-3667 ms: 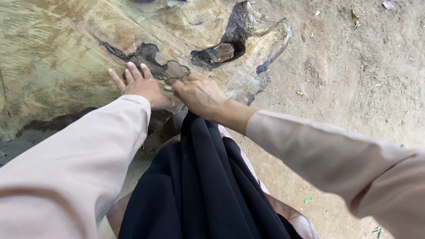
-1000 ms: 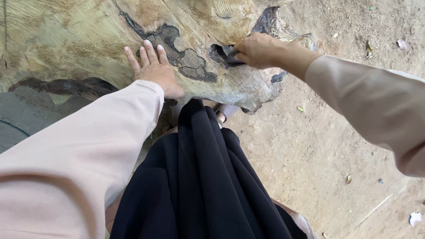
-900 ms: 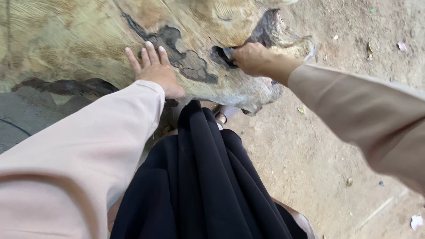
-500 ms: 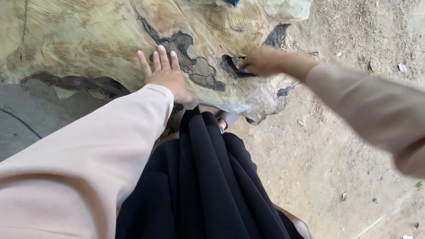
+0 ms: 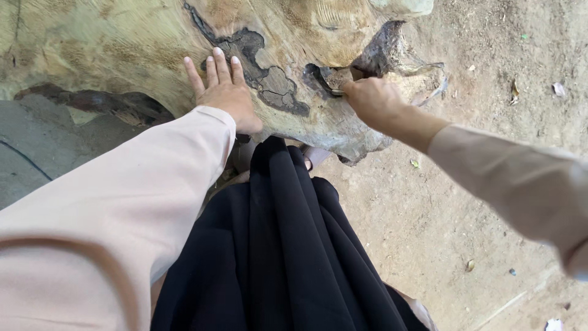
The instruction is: The person uses a chisel and sandpaper to carve and smooth a large piece of wood. They repeatedly scrape and sand the surface, focusing on a specific area with a dark patch.
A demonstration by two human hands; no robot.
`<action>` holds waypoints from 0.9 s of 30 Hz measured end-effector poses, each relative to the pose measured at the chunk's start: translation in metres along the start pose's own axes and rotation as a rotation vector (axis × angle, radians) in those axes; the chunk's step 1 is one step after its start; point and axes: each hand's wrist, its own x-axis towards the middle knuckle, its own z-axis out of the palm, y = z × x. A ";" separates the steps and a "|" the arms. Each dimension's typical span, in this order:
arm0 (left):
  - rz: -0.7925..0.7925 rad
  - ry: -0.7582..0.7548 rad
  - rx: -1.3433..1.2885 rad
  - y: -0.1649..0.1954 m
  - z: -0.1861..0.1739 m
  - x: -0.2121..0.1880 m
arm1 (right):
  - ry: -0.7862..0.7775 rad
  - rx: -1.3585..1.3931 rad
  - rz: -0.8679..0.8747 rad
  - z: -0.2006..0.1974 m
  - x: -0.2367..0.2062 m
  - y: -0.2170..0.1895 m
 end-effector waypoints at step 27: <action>-0.077 -0.165 0.019 0.009 -0.031 -0.017 | -0.025 0.218 -0.139 0.048 0.049 0.008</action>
